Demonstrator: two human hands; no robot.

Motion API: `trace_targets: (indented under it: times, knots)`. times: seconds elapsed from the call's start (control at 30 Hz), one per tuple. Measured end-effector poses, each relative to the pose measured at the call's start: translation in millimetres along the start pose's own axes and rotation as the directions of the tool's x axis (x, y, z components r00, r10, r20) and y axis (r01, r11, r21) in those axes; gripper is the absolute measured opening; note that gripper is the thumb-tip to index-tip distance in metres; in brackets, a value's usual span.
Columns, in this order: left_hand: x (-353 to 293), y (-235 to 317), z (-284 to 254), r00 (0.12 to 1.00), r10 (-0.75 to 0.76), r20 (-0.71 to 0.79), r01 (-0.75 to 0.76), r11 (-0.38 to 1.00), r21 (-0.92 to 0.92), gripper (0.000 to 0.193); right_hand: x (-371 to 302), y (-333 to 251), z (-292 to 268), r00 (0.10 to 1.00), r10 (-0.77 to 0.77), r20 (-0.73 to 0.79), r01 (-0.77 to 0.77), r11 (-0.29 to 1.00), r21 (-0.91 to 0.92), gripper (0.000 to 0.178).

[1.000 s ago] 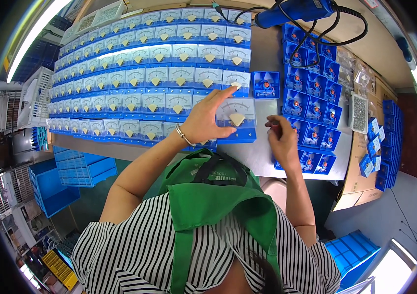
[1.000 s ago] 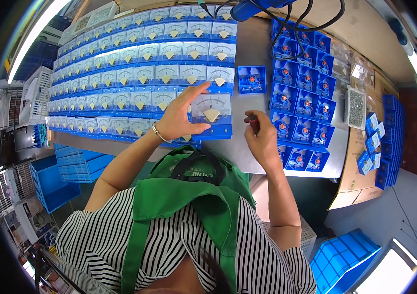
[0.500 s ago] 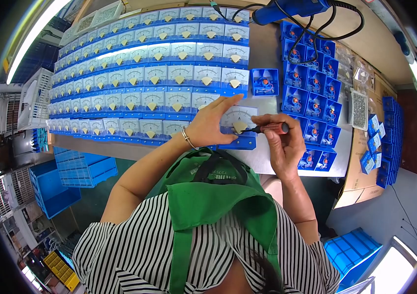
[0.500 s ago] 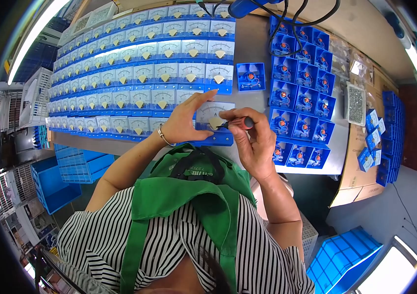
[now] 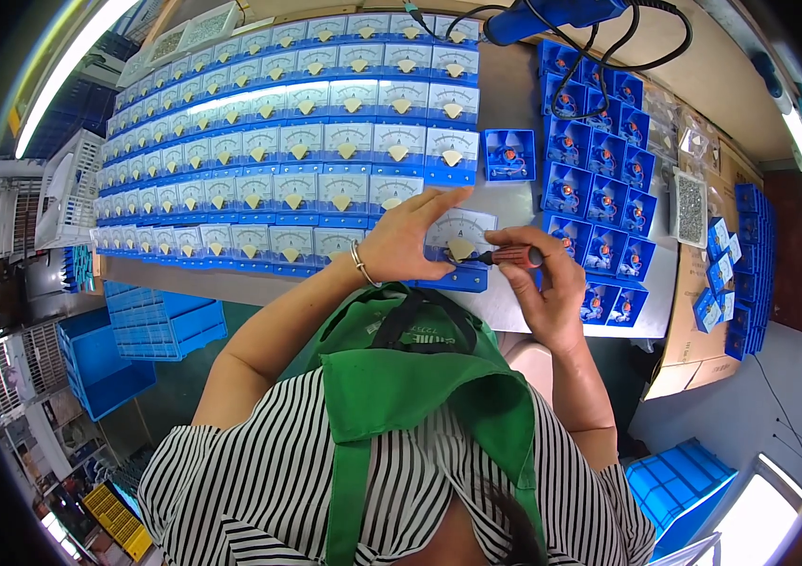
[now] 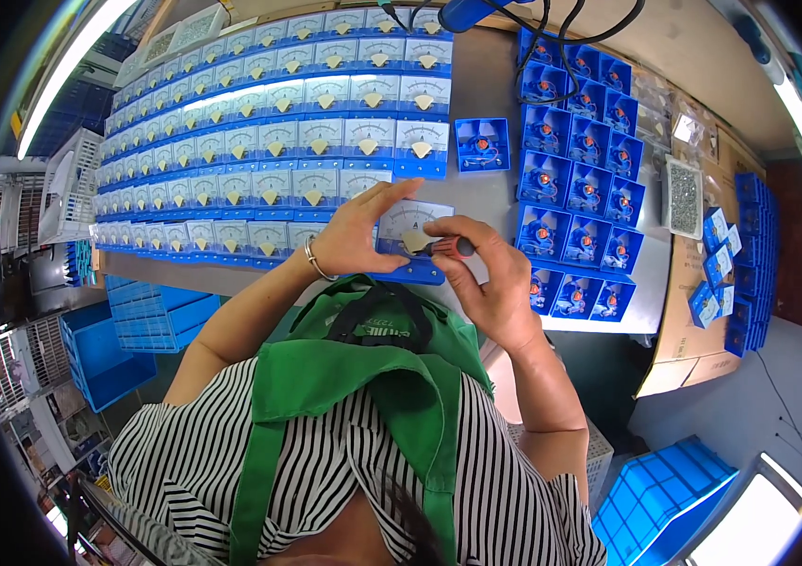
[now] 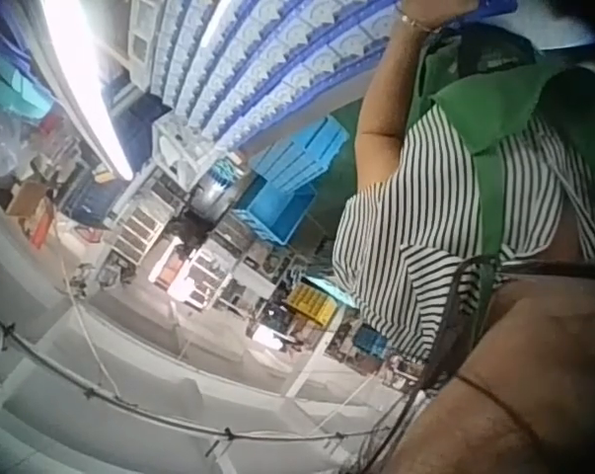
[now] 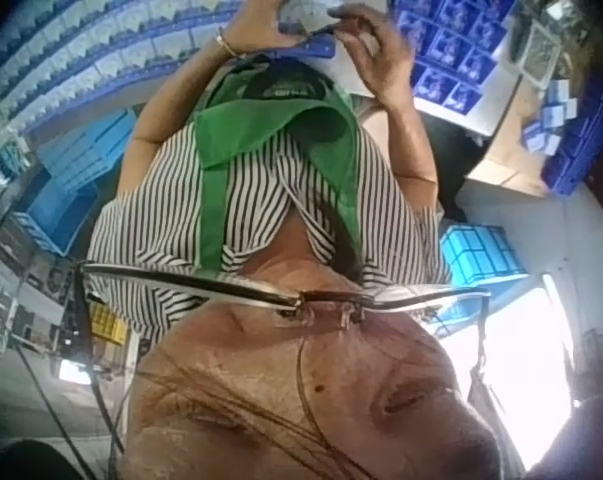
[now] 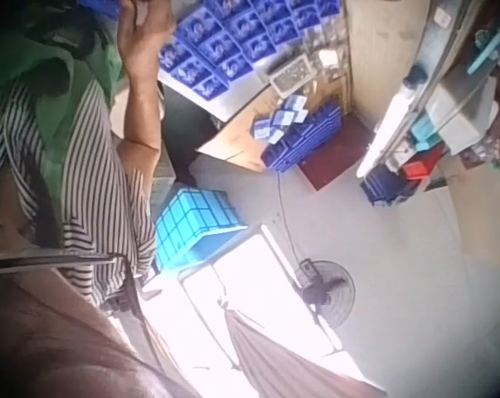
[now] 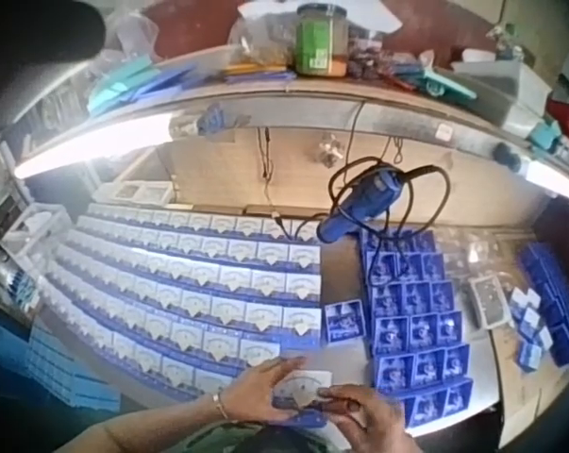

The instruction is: Adjusting and assembling analog meters using a screwdriver at a workbench.

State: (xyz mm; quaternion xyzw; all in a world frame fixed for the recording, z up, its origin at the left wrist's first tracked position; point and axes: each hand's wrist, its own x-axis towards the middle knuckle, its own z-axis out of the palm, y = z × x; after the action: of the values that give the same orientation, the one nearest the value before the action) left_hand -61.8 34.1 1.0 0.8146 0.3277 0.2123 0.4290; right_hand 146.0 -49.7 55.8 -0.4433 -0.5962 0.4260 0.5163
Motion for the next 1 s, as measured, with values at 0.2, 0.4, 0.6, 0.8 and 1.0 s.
trace_targets:
  times: [0.2, 0.4, 0.6, 0.8, 1.0]
  knots:
    - [-5, -9, 4, 0.992, 0.116, -0.042, -0.117, 0.993, -0.009, 0.091, 4, -27, 0, 0.943, -0.044, 0.328, 0.137, 0.955, -0.265, 0.04]
    - [-8, -12, 5, 0.994, 0.103, -0.035, -0.104, 0.994, -0.019, 0.093, 4, -25, 4, 0.895, -0.116, 0.43, 0.221, 0.954, -0.203, 0.046]
    - [-10, -12, 7, 0.995, 0.095, -0.037, -0.096, 0.995, -0.032, 0.093, 1, -24, 12, 0.965, -0.03, 0.259, 0.119, 0.935, -0.334, 0.044]
    - [-11, -12, 7, 0.995, 0.085, -0.048, -0.086, 0.996, -0.025, 0.092, -2, -3, 24, 0.973, -0.229, -0.02, 0.189, 0.848, -0.494, 0.036]
    - [-11, -15, 8, 0.997, 0.065, -0.048, -0.067, 0.997, -0.04, 0.093, 0, -1, 24, 0.972, -0.23, -0.053, 0.17, 0.836, -0.522, 0.037]
